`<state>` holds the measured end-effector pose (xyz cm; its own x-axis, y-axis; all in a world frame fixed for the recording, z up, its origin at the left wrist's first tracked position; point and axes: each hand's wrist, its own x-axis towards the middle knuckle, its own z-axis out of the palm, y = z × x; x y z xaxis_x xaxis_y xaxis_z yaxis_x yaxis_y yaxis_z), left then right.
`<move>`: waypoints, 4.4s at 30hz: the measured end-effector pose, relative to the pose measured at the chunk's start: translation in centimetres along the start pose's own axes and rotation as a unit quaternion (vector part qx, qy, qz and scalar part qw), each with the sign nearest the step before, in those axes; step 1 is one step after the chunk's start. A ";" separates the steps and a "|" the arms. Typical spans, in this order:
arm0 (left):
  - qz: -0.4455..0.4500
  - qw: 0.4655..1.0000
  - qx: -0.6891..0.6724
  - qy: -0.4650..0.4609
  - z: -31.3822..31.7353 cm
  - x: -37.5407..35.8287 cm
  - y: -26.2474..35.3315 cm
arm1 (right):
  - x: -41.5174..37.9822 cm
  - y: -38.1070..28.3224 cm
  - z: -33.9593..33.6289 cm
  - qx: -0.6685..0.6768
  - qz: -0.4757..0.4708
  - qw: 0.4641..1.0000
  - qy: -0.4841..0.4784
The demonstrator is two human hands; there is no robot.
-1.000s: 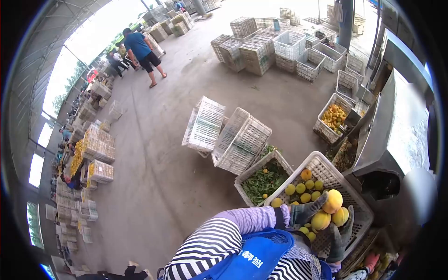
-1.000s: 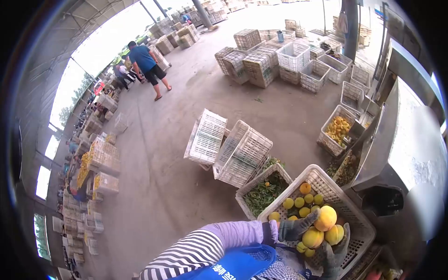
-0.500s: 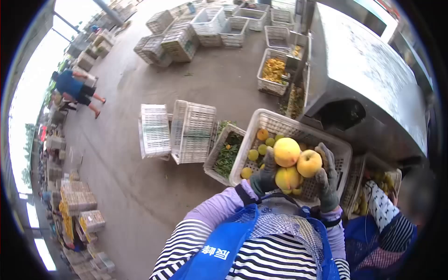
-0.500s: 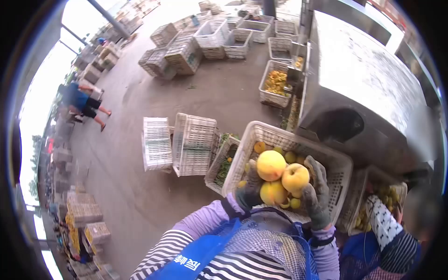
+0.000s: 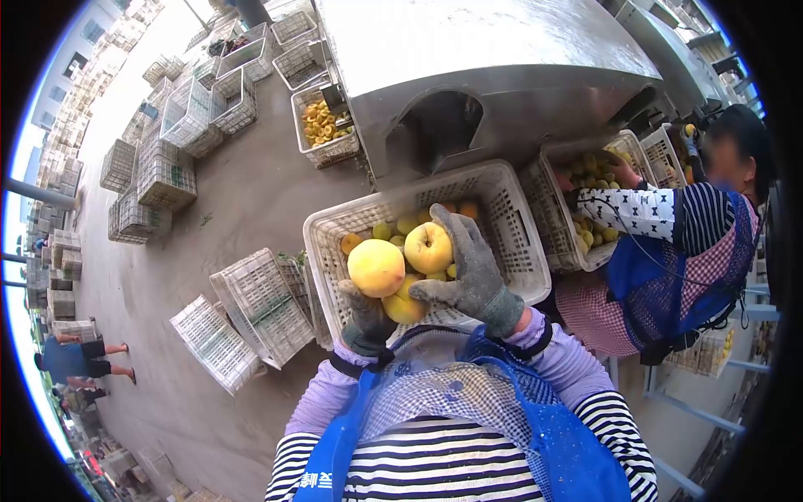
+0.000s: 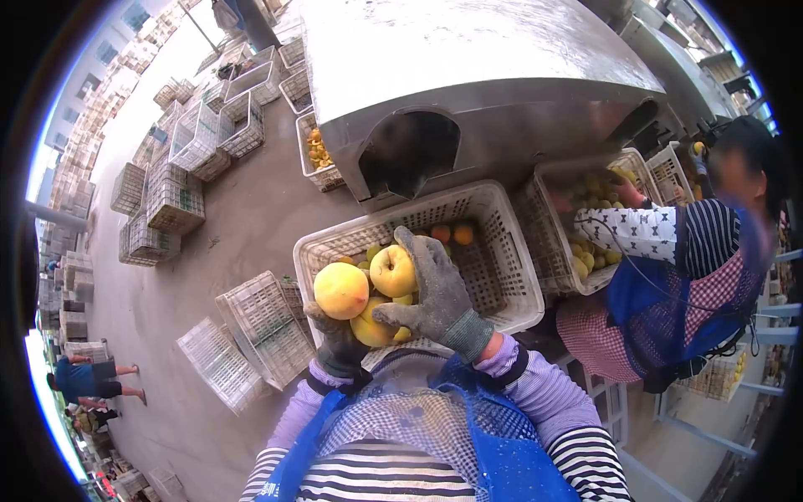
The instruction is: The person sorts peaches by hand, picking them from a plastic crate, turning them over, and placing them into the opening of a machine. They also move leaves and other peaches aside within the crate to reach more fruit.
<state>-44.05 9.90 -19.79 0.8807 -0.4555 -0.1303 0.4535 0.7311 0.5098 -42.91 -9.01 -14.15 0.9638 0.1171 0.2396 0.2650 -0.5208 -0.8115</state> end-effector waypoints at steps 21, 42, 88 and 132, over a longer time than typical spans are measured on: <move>-0.040 0.992 0.096 0.077 -4.2 3.5 -0.2 | 12.7 15.9 4.6 -0.221 0.058 0.966 0.123; 0.033 0.978 0.200 0.045 -1.2 5.5 -0.3 | 4.1 5.3 -0.1 0.016 0.011 0.990 -0.140; -0.037 0.994 -0.005 0.103 -3.1 9.4 0.8 | 6.1 4.4 1.2 -0.141 -0.071 0.987 0.004; -0.231 0.312 0.880 0.273 -20.8 25.2 -22.5 | -2.5 45.2 8.6 -0.027 0.390 0.920 0.009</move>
<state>-29.21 -7.44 -52.23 0.8870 0.1997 -0.4164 0.1942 -0.9794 -0.0560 -33.10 -25.54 -55.99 0.8594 -0.3238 -0.3956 -0.5096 -0.4814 -0.7131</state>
